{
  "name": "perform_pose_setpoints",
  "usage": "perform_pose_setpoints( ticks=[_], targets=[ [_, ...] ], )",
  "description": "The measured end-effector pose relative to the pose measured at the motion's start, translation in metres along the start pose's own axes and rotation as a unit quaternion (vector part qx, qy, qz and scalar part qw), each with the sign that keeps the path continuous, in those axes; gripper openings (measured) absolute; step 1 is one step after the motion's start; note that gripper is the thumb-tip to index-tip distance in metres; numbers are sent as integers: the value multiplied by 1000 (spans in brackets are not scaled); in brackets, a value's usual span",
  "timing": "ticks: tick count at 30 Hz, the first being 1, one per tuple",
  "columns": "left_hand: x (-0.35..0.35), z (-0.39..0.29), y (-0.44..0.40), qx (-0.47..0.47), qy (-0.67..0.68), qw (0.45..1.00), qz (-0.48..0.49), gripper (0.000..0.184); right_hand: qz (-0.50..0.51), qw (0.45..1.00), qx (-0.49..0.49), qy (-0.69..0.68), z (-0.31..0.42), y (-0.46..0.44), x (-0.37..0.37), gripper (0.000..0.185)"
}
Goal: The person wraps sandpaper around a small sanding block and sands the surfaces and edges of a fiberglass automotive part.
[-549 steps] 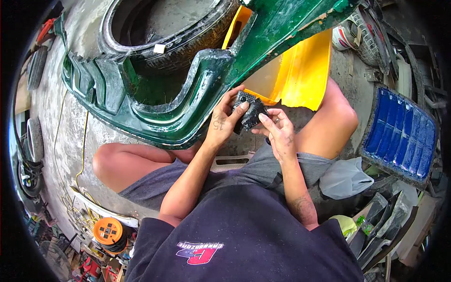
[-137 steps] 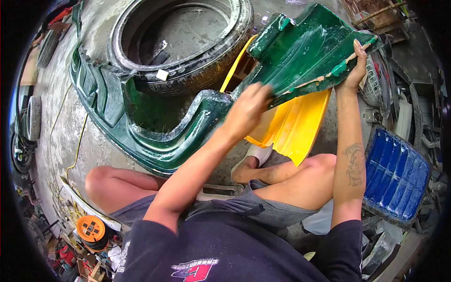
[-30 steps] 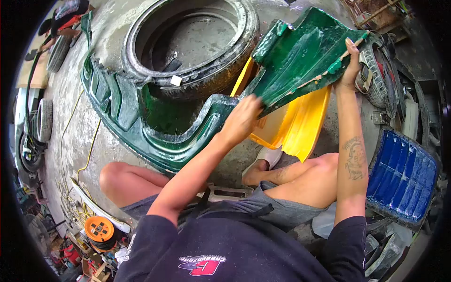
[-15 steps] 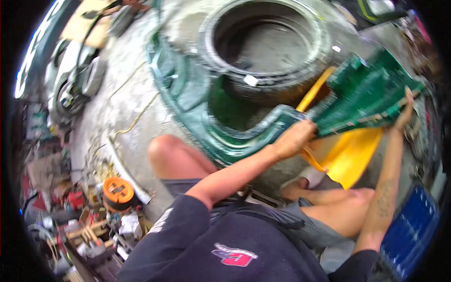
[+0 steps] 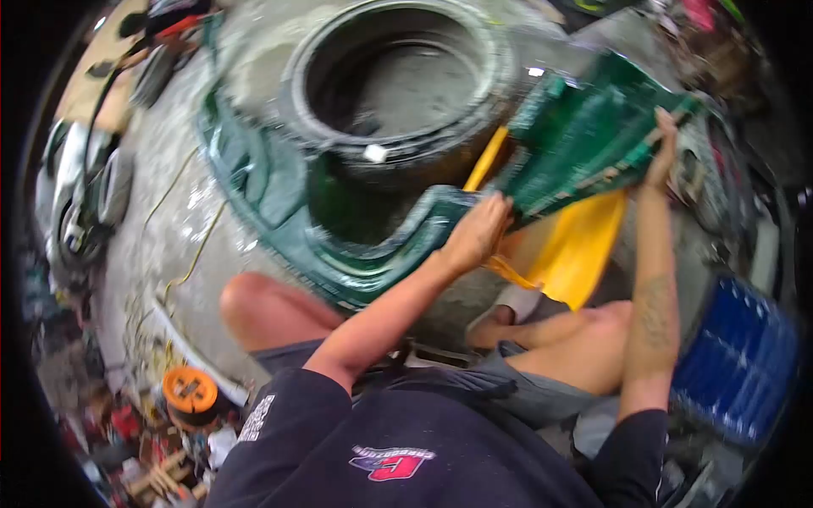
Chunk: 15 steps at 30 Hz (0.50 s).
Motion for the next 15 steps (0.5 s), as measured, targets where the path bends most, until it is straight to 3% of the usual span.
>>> perform_pose_setpoints(
  ticks=[1,5,7,8,9,10,11,15],
  targets=[
    [-2,-25,-33,-4,6,999,31,24,58,995,-82,27,-27,-16,-12,47],
    [13,-61,-98,60,18,998,-2,16,48,996,9,-71,-20,-9,1,40],
    [7,-40,-59,64,-36,997,-7,33,80,995,-22,-59,-29,-16,-5,38],
    [3,-25,-32,24,-53,998,39,38,74,995,5,-73,-25,-12,-2,38],
    [1,-9,-5,-2,-84,995,51,32,67,993,33,-87,-20,-7,4,38],
    [-5,-2,11,-10,-76,996,51,30,61,997,-25,-46,-18,-4,3,40],
    [-5,1,11,-11,-97,994,54,28,56,997,-12,-48,-15,-1,6,42],
    [-1,-38,-107,73,-128,988,-46,31,46,996,28,-71,-5,1,16,43]
  ],
)
Point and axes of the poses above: each hand's wrist, its own y-axis away from the middle knuckle, its own x-axis out of the palm, z = x × y, the point moved 4 cm from there along -y, towards the middle knuckle, and after that the axes turned 9 degrees about -x, right-handed, at the moved point
